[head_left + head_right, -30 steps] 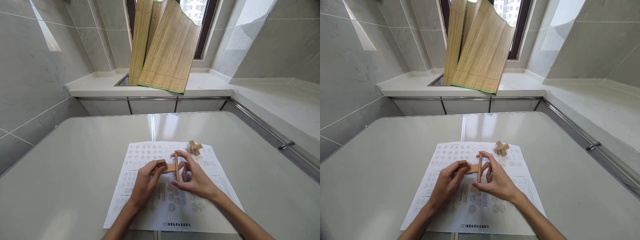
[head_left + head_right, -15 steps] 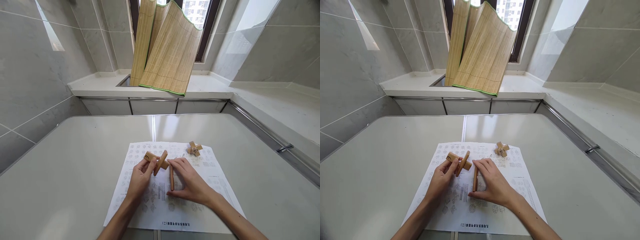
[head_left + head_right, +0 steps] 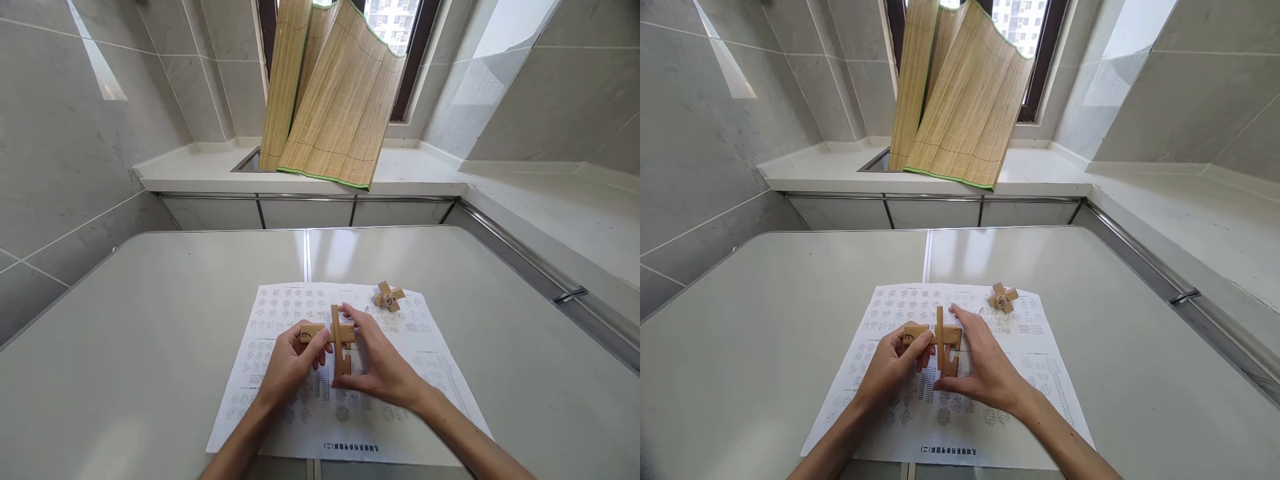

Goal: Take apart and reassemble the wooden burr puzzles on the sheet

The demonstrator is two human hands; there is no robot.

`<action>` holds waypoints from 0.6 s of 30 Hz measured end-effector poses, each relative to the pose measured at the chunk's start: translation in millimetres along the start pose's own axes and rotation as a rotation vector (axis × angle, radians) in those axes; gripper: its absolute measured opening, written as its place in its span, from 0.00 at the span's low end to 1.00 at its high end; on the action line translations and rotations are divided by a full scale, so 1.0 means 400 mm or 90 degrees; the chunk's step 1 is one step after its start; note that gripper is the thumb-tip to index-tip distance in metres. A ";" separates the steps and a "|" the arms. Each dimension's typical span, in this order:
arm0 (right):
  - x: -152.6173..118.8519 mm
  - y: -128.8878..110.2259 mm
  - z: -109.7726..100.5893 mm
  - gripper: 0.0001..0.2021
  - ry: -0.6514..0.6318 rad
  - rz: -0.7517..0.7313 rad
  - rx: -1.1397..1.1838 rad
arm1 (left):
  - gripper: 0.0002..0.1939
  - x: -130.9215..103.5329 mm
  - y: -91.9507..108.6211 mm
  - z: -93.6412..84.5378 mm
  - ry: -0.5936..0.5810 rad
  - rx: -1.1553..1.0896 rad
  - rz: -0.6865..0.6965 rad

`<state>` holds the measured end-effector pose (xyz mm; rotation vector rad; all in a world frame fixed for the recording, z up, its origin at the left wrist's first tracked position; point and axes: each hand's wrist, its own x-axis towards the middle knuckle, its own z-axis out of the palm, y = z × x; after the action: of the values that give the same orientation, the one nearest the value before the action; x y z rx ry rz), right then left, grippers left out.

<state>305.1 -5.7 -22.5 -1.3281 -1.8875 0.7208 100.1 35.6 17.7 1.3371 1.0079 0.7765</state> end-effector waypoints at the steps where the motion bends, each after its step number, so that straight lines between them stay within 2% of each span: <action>1: -0.001 -0.001 0.000 0.60 0.020 0.012 0.023 | 0.18 0.000 0.002 0.001 -0.016 0.005 -0.003; 3: -0.003 -0.006 -0.003 0.58 0.044 0.000 0.048 | 0.18 -0.001 0.004 0.005 -0.054 0.011 -0.012; 5: -0.003 -0.013 -0.006 0.52 0.048 -0.042 0.052 | 0.19 -0.002 0.005 0.008 -0.080 0.014 -0.019; 9: -0.001 -0.020 -0.015 0.44 0.062 -0.073 0.051 | 0.20 0.000 0.007 0.007 -0.081 0.016 -0.018; 11: 0.000 -0.021 -0.022 0.43 0.077 -0.050 0.053 | 0.21 0.003 0.008 -0.002 -0.053 0.018 -0.014; 16: 0.004 -0.015 -0.050 0.42 0.112 0.013 0.064 | 0.25 0.012 0.008 -0.044 0.079 -0.007 -0.006; 18: 0.005 -0.007 -0.062 0.44 0.101 0.028 0.042 | 0.27 0.010 0.005 -0.051 0.123 0.010 -0.001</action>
<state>323.0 -3.7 -5.1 -1.3475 -1.7004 0.6739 83.2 47.9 20.2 1.2920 1.1685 0.9122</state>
